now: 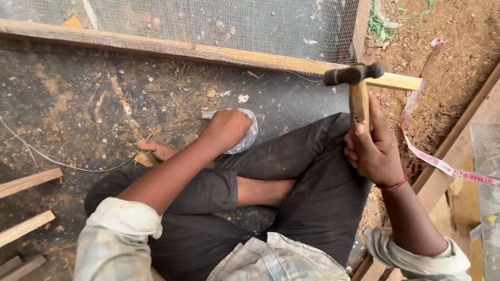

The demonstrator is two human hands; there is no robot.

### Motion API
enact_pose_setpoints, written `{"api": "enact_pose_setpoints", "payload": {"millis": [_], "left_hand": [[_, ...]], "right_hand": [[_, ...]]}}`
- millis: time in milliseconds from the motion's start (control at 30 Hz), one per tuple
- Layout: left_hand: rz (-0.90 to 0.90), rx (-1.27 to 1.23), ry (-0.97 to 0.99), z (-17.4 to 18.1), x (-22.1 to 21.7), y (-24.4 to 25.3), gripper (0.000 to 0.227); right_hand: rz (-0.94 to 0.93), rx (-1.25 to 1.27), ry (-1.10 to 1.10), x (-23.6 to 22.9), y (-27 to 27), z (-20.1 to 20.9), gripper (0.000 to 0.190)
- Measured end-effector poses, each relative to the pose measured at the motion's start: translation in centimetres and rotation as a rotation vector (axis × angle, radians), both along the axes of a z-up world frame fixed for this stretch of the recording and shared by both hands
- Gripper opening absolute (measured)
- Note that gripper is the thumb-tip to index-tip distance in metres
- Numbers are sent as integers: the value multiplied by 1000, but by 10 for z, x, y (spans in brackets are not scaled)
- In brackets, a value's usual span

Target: Attaching wire mesh to a wooden frame using a hammer and small nails or staples.

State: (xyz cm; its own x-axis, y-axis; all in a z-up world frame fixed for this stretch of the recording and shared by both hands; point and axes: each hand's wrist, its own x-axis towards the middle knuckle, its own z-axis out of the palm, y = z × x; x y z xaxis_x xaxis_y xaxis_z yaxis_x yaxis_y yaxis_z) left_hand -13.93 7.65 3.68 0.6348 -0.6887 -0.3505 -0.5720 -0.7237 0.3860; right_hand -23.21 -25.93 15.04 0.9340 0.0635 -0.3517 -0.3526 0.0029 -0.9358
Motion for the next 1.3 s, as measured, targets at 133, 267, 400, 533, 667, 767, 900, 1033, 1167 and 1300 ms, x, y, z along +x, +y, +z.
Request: {"api": "enact_pose_setpoints", "payload": {"millis": [133, 267, 400, 533, 667, 767, 900, 1033, 1167, 1300], "left_hand": [[-76, 65, -203, -31, -18, 15, 8], [-97, 57, -285, -38, -16, 11, 10], [-137, 143, -248, -44, -14, 13, 10], [-169, 69, -274, -25, -13, 15, 10], [-75, 21, -209, -20, -10, 14, 12], [-50, -1, -200, -13, -7, 12, 13], [-48, -56, -158, 9, 0, 4, 10], [85, -147, -9, 61, 21, -36, 13], [5, -515, -310, 56, 58, -96, 12], [-114, -495, -476, 31, 99, -163, 21]], "right_hand": [[-54, 9, 35, 13, 7, 10, 66], [-78, 25, 71, 12, 3, 10, 66], [-107, 136, 36, 8, -2, 7, 69], [-134, 172, 20, 4, -10, 1, 69], [-195, 298, 19, -1, -22, -16, 69], [-247, 402, 32, -6, -33, -23, 68], [-324, 596, 53, -8, -45, -26, 67], [-394, 447, 11, 5, -50, -20, 76], [-386, -219, -88, 44, -72, -43, 67], [-287, -460, -94, 97, -85, -70, 46]]}}
